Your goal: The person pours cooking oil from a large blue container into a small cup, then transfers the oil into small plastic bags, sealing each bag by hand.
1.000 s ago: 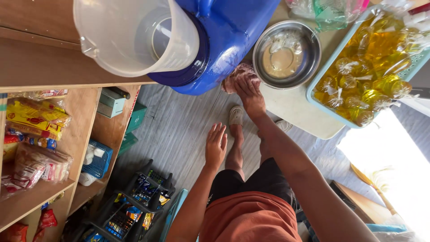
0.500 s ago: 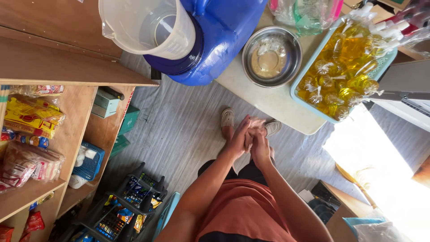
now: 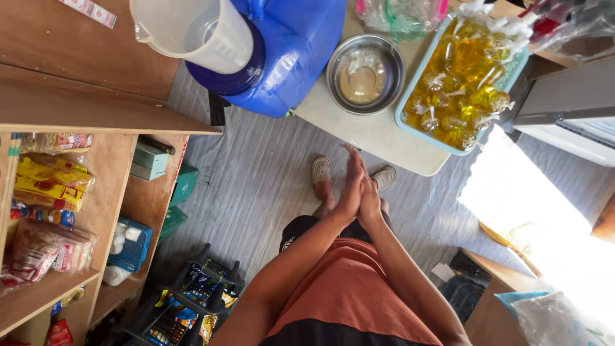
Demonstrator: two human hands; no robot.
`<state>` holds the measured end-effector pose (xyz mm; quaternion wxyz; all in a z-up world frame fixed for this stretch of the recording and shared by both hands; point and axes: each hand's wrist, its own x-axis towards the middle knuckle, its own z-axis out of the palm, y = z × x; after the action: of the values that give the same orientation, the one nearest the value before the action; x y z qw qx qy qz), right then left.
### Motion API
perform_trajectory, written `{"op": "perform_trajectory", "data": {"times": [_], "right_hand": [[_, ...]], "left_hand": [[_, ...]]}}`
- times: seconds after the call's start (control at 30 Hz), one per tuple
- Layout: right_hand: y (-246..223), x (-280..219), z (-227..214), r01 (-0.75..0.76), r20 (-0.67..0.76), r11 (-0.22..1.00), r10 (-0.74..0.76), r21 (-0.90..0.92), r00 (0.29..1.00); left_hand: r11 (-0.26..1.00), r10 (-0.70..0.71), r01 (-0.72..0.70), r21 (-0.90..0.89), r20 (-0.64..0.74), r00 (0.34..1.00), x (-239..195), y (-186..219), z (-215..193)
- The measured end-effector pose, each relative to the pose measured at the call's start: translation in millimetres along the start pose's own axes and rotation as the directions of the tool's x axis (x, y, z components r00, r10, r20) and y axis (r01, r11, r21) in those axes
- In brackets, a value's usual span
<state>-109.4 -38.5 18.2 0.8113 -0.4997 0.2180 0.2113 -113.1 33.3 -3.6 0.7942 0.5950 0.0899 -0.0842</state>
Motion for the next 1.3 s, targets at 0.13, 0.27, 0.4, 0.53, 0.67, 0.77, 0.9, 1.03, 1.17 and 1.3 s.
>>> {"op": "perform_trajectory", "data": {"times": [0.13,0.27,0.4,0.53,0.67,0.77,0.9,1.03,1.17,1.3], "right_hand": [[15.8,-11.7,6.2,0.126,0.079,0.991,-0.122,-0.043,0.989],[-4.9,-14.7,28.3,0.066,-0.018,0.99,-0.065,0.123,0.998],[-21.3,-6.2,32.1,-0.116,0.37,0.571,-0.353,0.813,0.859],[-10.1,20.7,4.6,-0.151,-0.097,0.733,0.285,0.664,0.954],[60.7,67.6,-67.3,-0.213,0.096,0.864,0.19,0.457,0.977],[33.1,49.5,-47.1,-0.044,0.015,0.915,0.042,0.4,0.999],[34.0,39.4,-28.6,0.167,-0.136,0.835,-0.111,0.525,0.984],[0.6,13.6,-3.2,0.121,-0.157,0.987,-0.103,0.108,0.982],[-5.8,-4.1,-11.7,0.541,0.256,0.371,-0.592,-0.755,0.764],[-39.4,-17.0,-8.4,0.446,0.162,0.441,-0.546,-0.778,0.822]], "left_hand": [[0.934,-0.159,0.131,-0.332,-0.057,0.986,1.2,66.4,-7.3],[0.907,-0.337,0.287,-0.308,-0.122,0.934,-9.4,42.5,-13.5],[0.839,-0.292,0.323,-0.439,0.137,0.946,-23.7,-14.5,-36.3],[0.951,-0.125,0.145,-0.273,0.09,0.988,-15.5,-62.0,-44.1],[0.963,-0.12,0.074,0.257,0.165,0.979,-14.1,-78.9,-62.0],[0.985,-0.081,0.035,0.166,0.28,0.957,-8.8,0.1,-45.0],[0.927,-0.374,0.372,0.046,0.155,0.914,-5.1,32.3,-32.4],[0.897,-0.402,0.413,-0.156,0.098,0.91,4.0,36.1,-20.0],[0.932,-0.298,0.276,-0.234,-0.062,0.953,15.9,54.7,-23.8],[0.904,-0.423,0.403,-0.142,-0.167,0.89,18.2,121.2,-16.7]]}}
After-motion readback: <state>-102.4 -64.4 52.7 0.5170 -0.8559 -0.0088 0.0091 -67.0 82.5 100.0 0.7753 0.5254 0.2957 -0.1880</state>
